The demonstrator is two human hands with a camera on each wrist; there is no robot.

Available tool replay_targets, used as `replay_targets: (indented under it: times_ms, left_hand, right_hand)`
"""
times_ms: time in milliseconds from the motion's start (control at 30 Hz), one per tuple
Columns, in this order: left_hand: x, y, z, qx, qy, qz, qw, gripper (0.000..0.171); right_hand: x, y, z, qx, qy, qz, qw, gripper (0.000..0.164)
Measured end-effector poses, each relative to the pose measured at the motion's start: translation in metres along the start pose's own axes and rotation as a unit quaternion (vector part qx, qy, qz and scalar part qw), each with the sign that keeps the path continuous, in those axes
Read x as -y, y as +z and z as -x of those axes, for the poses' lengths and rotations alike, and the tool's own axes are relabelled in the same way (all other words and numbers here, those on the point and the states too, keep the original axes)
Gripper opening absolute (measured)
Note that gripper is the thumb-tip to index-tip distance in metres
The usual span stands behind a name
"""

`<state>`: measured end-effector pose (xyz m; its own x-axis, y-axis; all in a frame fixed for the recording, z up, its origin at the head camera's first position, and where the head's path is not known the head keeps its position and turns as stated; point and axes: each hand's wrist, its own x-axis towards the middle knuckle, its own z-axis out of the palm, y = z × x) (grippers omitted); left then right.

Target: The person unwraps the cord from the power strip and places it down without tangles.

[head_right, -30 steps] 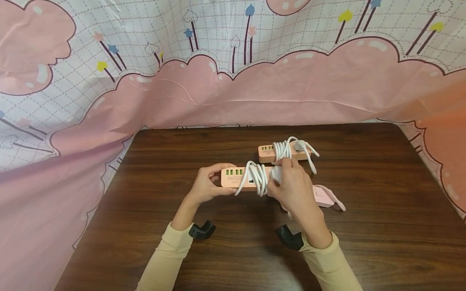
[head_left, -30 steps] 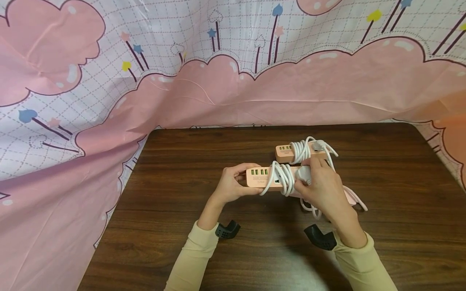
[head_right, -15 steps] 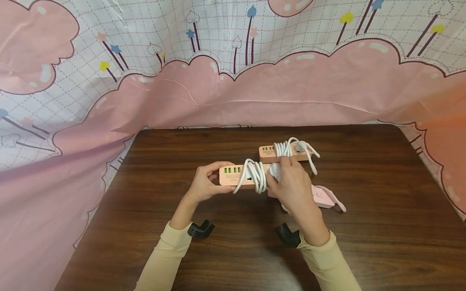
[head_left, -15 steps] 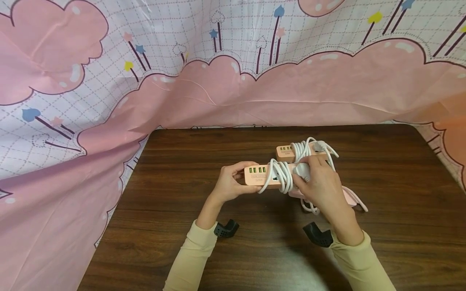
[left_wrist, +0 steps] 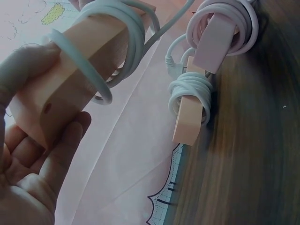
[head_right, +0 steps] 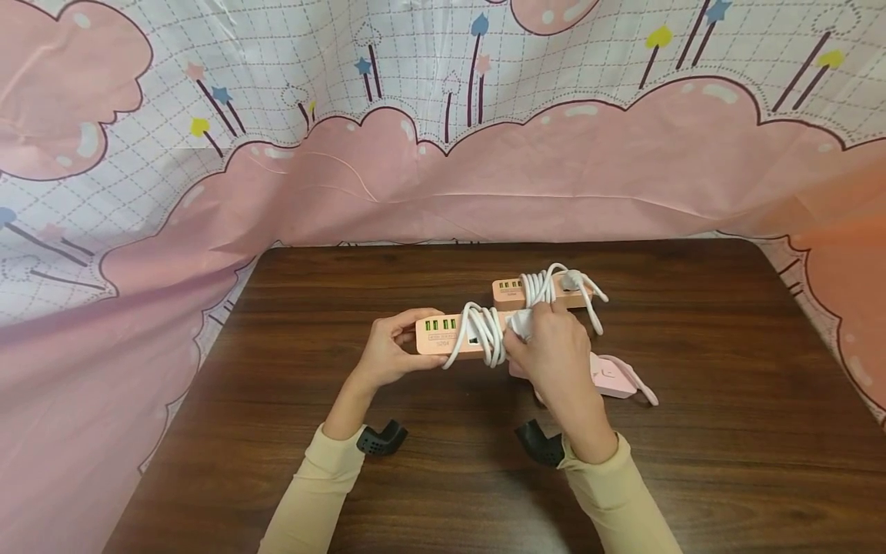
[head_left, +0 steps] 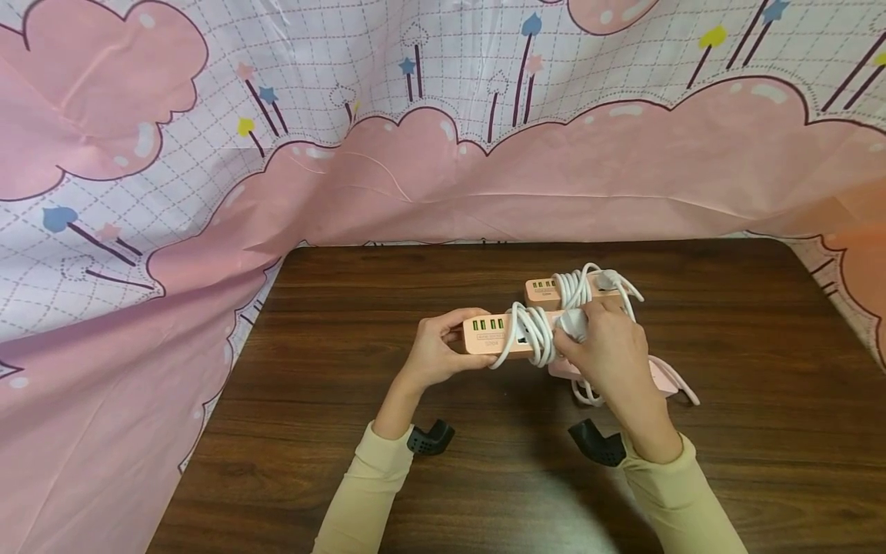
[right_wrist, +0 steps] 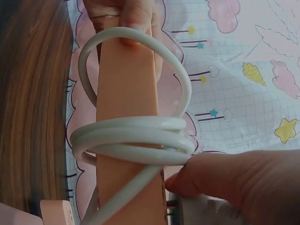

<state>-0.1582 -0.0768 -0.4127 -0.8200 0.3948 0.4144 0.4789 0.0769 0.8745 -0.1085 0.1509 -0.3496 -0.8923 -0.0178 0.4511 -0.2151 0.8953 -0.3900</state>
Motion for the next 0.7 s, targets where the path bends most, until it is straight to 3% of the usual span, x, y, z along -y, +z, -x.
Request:
replay_targets:
  times_ms: [200,500,700]
  left_hand:
    - [0.0,0.001,0.001,0.005,-0.007,0.001,1.0,0.055]
    - [0.002,0.004,0.002,0.015,-0.007,0.006,0.9998,0.057]
    - [0.003,0.005,0.002,0.014,-0.001,0.004,0.9999,0.056]
  right_hand:
    - [-0.002,0.0,0.0,0.019,0.002,0.0,1.0,0.025]
    - [-0.009,-0.001,-0.005,0.092,0.023,-0.027,0.995,0.025]
    - [-0.012,-0.003,-0.006,0.106,0.022,-0.038,0.993,0.029]
